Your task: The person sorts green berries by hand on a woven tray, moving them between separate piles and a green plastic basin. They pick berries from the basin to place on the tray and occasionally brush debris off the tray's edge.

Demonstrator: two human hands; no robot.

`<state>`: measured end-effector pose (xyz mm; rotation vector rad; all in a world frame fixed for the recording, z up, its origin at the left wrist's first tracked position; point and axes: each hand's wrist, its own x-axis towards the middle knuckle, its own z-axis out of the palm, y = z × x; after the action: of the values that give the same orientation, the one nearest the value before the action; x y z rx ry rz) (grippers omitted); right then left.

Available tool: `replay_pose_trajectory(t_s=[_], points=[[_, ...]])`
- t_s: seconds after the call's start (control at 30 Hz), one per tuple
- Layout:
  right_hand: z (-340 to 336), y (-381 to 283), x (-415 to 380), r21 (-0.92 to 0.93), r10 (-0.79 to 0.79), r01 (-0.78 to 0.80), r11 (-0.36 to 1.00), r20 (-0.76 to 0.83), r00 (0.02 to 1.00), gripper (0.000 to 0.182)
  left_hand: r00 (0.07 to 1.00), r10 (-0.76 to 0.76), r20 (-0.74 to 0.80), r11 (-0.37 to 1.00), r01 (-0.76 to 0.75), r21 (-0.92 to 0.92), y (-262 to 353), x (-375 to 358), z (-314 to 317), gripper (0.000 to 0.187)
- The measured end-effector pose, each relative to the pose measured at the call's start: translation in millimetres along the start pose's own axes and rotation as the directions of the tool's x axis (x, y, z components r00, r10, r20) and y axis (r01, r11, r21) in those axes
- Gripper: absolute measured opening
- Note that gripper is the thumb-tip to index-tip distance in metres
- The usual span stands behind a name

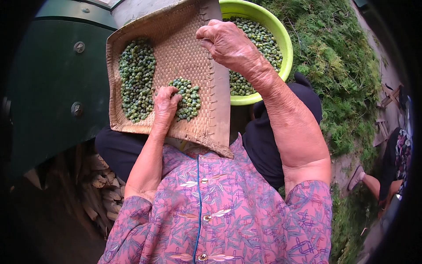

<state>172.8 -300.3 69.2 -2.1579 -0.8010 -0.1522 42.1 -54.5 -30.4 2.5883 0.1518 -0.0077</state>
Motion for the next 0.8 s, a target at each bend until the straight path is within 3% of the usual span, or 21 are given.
replay_pose_trajectory(t_s=[0.03,0.13,0.23,0.27,0.33,0.37,0.43,0.53,0.57,0.63,0.7,0.8], points=[[0,1,0,-0.01,0.006,-0.006,1.0,0.0,1.0,0.016,1.0,0.006,0.004,1.0,-0.006,-0.008,7,-3,-1,0.018],[-2,3,-1,-0.035,-0.049,0.047,0.998,-0.054,0.997,0.017,0.97,0.241,0.003,0.97,-0.241,0.027,30,-8,3,0.02],[-8,4,0,0.025,-0.021,0.023,0.999,-0.081,0.996,0.015,0.97,0.233,0.076,0.971,-0.227,-0.08,61,0,10,0.021],[-11,4,1,0.006,-0.028,0.029,1.0,-0.078,0.997,0.016,0.979,0.078,0.186,0.973,-0.034,-0.228,76,6,16,0.021],[-14,6,0,-0.018,-0.028,0.027,0.999,-0.087,0.996,0.016,0.94,-0.048,0.337,0.848,0.216,-0.483,112,23,23,0.023],[-15,7,1,-0.048,-0.027,0.022,0.999,-0.096,0.995,0.017,0.952,-0.01,0.305,0.725,0.216,-0.653,125,29,34,0.029],[-19,7,0,-0.037,0.008,-0.011,0.999,-0.085,0.996,0.019,0.952,0.082,0.294,0.533,0.208,-0.82,157,35,35,0.041],[-22,7,-1,-0.038,0.016,-0.019,0.999,-0.078,0.997,0.019,0.974,0.175,0.146,0.724,-0.027,-0.689,149,34,38,0.028],[-23,8,-1,-0.028,0.016,-0.019,0.999,-0.083,0.996,0.019,0.974,0.176,0.146,0.725,-0.028,-0.688,135,34,37,0.028],[-25,8,-2,-0.02,0.025,-0.027,0.999,-0.088,0.996,0.019,0.968,0.234,-0.087,0.933,-0.249,-0.26,94,33,37,0.02],[-23,7,-1,0.009,-0.009,0.01,1.0,-0.123,0.992,0.017,0.977,0.181,-0.114,0.982,-0.186,-0.03,59,32,31,0.017],[-20,8,0,-0.001,-0.029,0.029,1.0,-0.102,0.994,0.017,0.988,0.113,-0.101,0.985,-0.098,0.143,30,31,31,0.015]])
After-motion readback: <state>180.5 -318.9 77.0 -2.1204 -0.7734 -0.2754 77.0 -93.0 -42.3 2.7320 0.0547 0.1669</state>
